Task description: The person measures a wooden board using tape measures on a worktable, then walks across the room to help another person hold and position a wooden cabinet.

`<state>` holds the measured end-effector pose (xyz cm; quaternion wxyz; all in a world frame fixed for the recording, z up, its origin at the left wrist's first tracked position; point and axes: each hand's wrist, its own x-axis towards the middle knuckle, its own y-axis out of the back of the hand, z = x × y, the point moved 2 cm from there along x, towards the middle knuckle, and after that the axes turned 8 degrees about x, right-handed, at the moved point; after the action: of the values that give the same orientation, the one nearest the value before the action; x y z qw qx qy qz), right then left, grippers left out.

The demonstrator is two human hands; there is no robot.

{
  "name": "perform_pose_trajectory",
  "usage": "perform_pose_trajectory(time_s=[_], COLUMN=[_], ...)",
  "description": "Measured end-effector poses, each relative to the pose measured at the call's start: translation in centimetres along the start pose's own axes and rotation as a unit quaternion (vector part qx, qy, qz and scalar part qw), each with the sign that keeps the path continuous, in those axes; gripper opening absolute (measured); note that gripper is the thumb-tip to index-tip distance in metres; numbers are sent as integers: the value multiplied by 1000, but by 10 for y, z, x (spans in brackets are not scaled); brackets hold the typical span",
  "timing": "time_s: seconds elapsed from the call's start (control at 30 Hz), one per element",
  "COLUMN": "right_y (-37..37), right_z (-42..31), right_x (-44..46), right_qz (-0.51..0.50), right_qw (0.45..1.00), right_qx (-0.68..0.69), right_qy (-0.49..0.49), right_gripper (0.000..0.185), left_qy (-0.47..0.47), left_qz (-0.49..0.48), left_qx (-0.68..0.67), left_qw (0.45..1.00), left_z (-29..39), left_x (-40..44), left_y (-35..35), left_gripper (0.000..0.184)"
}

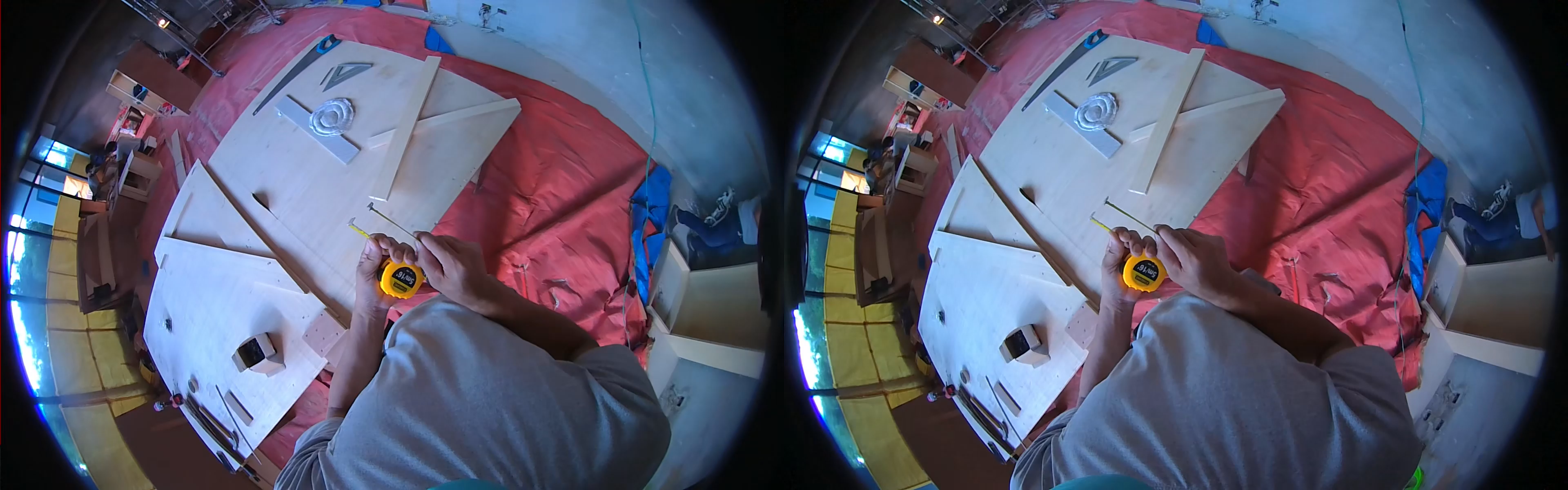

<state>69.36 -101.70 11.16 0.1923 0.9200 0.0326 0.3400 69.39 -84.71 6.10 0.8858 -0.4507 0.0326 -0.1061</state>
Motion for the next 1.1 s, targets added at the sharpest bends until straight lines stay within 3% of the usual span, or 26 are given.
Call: perform_pose_trajectory(time_s=[0.17, 0.2, 0.23, 0.27, 0.33, 0.37, 0.43, 0.47, 0.5, 0.57, 0.63, 0.7, 0.73, 0.77, 0.8, 0.87, 0.9, 1.0, 1.07, 1.1], right_y=[2, 9, 9, 8, 9, 13, 24, 28, 34, 42, 48, 53, 57, 50, 52, 60, 38, 50, 58, 71], right_z=[-4, -12, -12, -8, -8, -9, -14, -15, -18, -29, -38, -48, -50, -65, -68, -75, -49, -46, -27, -40], right_x=[-15, -16, -20, -26, -36, -42, -57, -65, -69, -74, -75, -75, -81, -79, -81, -86, -95, -99, -118, -116], right_qz=[27, -3, -2, 31, 95, 106, 131, 151, 161, 149, 152, 137, 84, 49, 52, 58, 125, 143, 89, 94], right_qw=[997, 983, 983, 944, 805, 806, 690, 647, 650, 602, 602, 550, 539, 679, 683, 690, 438, 465, 555, 558], right_qx=[13, 75, 69, 202, 397, 387, 562, 571, 557, 623, 617, 648, 700, 648, 633, 604, 719, 713, 739, 739], right_qy=[-66, -168, -172, -258, -431, -435, -437, -483, -491, -478, -485, -509, -460, -342, -360, -395, -526, -505, -372, -365], right_gripper=[14, 13, 13, 15, 23, 23, 25, 29, 29, 33, 37, 34, 30, 28, 27, 25, 25, 23, 33, 33], left_qy=[22, 25, 29, 34, 47, 58, 77, 78, 84, 107, 122, 159, 187, 209, 211, 117, 182, 145, 143, 152], left_qz=[-37, -50, -63, -65, -74, -79, -84, -79, -94, -97, -121, -138, -142, -118, -52, -93, -129, -119, -134, -148], left_qx=[-46, -46, -46, -51, -54, -63, 82, 129, 156, 211, 243, 338, 387, 469, 445, 438, 370, 423, 431, 428], left_qw=[998, 997, 996, 996, 995, 993, 990, 985, 980, 967, 955, 917, 892, 850, 869, 887, 902, 887, 881, 878], left_z=[7, 7, 8, 7, 5, 4, -1, -6, -10, -15, -20, -18, -16, -13, -19, -28, -27, -61, -63, -69], left_x=[-3, -4, -6, -9, -13, -14, -17, -19, -19, -21, -24, -27, -31, -41, -51, -53, -55, -46, -46, -45], left_y=[-8, -7, -6, -5, -3, -2, 5, 7, 8, 1, -7, -11, -12, -4, -10, -35, -36, 11, -4, -16], left_gripper=[31, 31, 31, 31, 32, 32, 31, 34, 33, 31, 27, 23, 22, 19, 22, 28, 22, 23, 22, 22])
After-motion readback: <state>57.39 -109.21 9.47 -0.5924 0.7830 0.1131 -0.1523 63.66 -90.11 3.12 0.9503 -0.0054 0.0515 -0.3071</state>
